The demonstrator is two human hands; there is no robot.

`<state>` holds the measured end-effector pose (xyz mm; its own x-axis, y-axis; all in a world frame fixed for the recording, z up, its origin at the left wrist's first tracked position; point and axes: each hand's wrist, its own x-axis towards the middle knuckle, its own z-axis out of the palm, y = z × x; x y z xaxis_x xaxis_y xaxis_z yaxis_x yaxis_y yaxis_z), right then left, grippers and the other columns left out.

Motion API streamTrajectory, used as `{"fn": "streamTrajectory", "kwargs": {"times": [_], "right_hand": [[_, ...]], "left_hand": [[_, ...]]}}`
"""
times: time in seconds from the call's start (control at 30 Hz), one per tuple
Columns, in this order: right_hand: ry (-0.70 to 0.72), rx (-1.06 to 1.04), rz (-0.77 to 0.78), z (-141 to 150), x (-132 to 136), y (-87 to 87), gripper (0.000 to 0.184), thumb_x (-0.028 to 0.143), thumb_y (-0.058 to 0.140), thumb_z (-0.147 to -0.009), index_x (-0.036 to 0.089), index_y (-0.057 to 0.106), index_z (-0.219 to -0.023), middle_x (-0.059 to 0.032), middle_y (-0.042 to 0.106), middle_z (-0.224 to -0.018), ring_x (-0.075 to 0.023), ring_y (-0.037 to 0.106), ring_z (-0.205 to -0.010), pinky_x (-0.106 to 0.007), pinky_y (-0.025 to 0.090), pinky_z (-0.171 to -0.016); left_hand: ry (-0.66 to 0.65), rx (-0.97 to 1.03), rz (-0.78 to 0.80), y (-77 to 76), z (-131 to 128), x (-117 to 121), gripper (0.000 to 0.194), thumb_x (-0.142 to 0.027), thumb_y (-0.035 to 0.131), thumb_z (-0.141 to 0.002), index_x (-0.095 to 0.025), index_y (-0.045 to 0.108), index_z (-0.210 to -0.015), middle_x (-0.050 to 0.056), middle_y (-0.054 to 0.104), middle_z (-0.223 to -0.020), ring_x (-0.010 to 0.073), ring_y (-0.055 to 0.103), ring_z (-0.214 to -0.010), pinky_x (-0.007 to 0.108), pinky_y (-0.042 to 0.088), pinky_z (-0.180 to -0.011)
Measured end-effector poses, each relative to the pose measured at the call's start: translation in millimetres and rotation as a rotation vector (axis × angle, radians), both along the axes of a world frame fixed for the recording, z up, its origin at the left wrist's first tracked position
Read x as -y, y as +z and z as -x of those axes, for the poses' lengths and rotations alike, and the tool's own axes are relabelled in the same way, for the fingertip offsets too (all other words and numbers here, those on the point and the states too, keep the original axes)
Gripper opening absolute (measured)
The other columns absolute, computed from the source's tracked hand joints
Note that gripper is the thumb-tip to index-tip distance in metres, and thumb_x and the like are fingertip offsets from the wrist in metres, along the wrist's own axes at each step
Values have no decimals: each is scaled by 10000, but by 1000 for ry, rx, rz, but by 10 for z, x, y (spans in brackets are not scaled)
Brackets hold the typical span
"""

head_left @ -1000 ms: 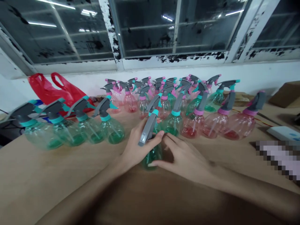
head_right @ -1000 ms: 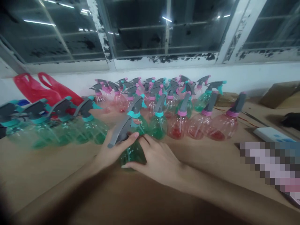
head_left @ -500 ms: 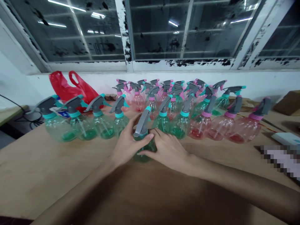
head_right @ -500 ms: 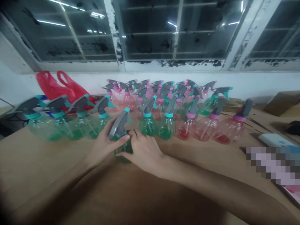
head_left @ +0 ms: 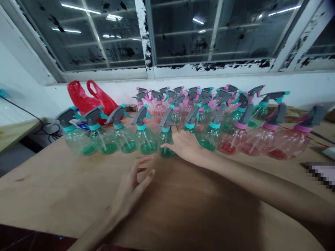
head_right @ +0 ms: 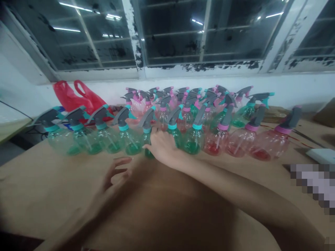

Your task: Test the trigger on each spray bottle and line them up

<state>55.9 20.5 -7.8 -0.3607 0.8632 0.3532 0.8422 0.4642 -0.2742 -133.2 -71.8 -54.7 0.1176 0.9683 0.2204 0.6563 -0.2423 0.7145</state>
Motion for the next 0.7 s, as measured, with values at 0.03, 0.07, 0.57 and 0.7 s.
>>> {"fn": "streamTrajectory", "kwargs": {"times": [0.03,0.07,0.57,0.7], "right_hand": [[-18,1,5,9,-21,6,635,428,637,-762,46,463,-1237,-212,653,-946,-317,639,-806,-380,460,-592],[-39,3,9,19,-40,12,642,426,646,-756,42,463,-1237,-215,654,-943,-320,639,-814,-383,463,-600],[26,-24,-69,-342,309,78,549,405,526,-860,103,420,-1306,-168,636,-1111,-267,654,-796,-388,490,-658],[10,-96,-108,-767,418,9,303,381,502,-885,166,603,-1073,-77,693,-974,-194,648,-669,-341,484,-658]], "left_hand": [[-21,-31,0,-1,-18,15,278,-386,471,-894,-310,434,-1159,70,509,-1247,279,610,-1009,432,544,-737],[-42,-64,-8,3,-42,27,261,-364,471,-897,-304,444,-1150,61,524,-1226,271,604,-1021,458,522,-804],[-355,-670,-156,-257,-498,-102,591,-472,448,-884,-153,356,-1372,147,281,-1489,294,228,-1375,519,227,-1111],[-363,-700,-158,-271,-521,-117,608,-514,390,-896,-153,344,-1383,141,260,-1496,288,204,-1383,521,224,-1112]]}}
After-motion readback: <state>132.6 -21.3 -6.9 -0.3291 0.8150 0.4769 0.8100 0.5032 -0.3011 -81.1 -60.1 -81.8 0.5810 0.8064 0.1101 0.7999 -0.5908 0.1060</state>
